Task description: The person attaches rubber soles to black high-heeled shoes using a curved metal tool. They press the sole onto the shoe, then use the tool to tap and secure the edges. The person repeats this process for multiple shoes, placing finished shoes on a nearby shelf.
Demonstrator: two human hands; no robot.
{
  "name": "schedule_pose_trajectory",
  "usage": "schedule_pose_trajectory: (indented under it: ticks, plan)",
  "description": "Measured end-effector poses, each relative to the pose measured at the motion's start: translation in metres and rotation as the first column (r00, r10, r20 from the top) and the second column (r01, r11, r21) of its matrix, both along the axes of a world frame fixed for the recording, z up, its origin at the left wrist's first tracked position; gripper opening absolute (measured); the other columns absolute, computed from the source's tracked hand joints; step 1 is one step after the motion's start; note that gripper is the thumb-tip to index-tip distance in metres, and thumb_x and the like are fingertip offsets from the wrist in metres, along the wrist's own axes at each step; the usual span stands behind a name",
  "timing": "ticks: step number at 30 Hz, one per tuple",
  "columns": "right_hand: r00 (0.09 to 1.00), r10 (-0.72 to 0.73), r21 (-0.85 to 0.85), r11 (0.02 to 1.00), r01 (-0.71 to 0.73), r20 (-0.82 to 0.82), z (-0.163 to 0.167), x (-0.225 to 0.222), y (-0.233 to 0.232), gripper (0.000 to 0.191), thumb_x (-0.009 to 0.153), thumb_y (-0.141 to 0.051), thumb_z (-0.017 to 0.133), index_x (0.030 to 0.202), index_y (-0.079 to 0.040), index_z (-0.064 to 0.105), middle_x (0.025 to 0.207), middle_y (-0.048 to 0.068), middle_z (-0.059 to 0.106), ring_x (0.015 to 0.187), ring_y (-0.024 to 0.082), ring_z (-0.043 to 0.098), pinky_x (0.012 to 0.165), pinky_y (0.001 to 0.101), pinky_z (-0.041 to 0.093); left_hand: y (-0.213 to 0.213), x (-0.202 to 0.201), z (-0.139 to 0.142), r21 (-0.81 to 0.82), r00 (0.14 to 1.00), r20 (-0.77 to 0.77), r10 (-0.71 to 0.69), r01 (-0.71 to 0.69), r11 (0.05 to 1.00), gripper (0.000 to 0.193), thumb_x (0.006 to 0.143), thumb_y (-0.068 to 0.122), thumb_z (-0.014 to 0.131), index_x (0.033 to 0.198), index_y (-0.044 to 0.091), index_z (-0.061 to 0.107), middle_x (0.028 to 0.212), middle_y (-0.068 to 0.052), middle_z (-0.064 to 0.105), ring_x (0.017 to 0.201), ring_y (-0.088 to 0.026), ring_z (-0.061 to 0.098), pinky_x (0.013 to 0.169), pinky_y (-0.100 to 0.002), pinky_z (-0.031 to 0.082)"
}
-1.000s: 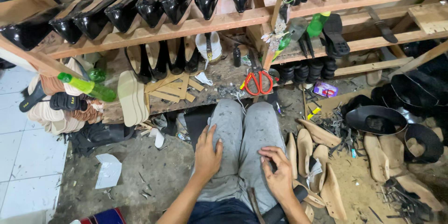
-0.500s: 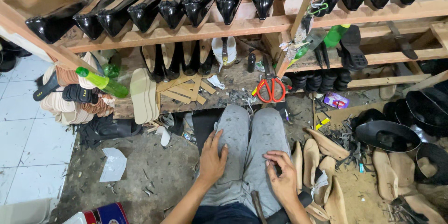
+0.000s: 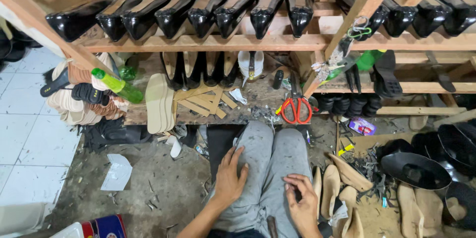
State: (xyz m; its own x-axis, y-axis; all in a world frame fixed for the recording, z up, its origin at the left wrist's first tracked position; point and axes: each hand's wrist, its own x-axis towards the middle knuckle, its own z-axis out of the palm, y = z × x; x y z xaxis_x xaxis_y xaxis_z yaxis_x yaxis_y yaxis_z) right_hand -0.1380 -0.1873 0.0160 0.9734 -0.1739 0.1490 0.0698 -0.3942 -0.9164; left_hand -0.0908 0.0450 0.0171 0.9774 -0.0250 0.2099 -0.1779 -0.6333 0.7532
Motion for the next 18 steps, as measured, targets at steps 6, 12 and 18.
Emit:
schedule_pose_trajectory:
  ticks: [6,12,18]
  plan:
    - [0.991,-0.010,-0.115,0.993,0.025,0.130,-0.031,0.002,-0.009,0.019,0.086,-0.002,0.070,0.104,-0.006,0.078,0.112,0.008,0.071,0.092,0.016,0.069,0.082,0.0265,0.054,0.047,0.034,0.001,-0.385,0.978,-0.204,0.046,-0.123,0.915,0.056,0.092,0.016,0.065,0.145,0.010,0.047,0.146,-0.015,0.049,0.124,-0.033,0.059,0.101,-0.043,0.050]
    - [0.984,-0.072,-0.100,0.991,0.089,0.164,-0.053,0.003,-0.014,0.020,0.086,-0.001,0.071,0.104,-0.007,0.079,0.111,0.008,0.073,0.092,0.014,0.070,0.079,0.0256,0.056,0.198,0.125,0.044,-0.447,0.917,0.164,0.365,-0.260,0.856,0.055,0.095,0.002,0.058,0.148,0.004,0.047,0.144,-0.017,0.054,0.126,-0.026,0.061,0.100,-0.037,0.055]
    - [0.994,-0.006,-0.137,0.990,0.021,0.109,-0.048,0.004,-0.013,0.018,0.089,-0.002,0.071,0.105,-0.006,0.077,0.112,0.011,0.071,0.092,0.016,0.069,0.079,0.0264,0.056,0.288,0.198,0.099,-0.487,0.842,0.362,0.399,-0.195,0.851,0.051,0.102,-0.001,0.060,0.152,0.000,0.046,0.144,-0.020,0.055,0.124,-0.023,0.064,0.105,-0.034,0.055]
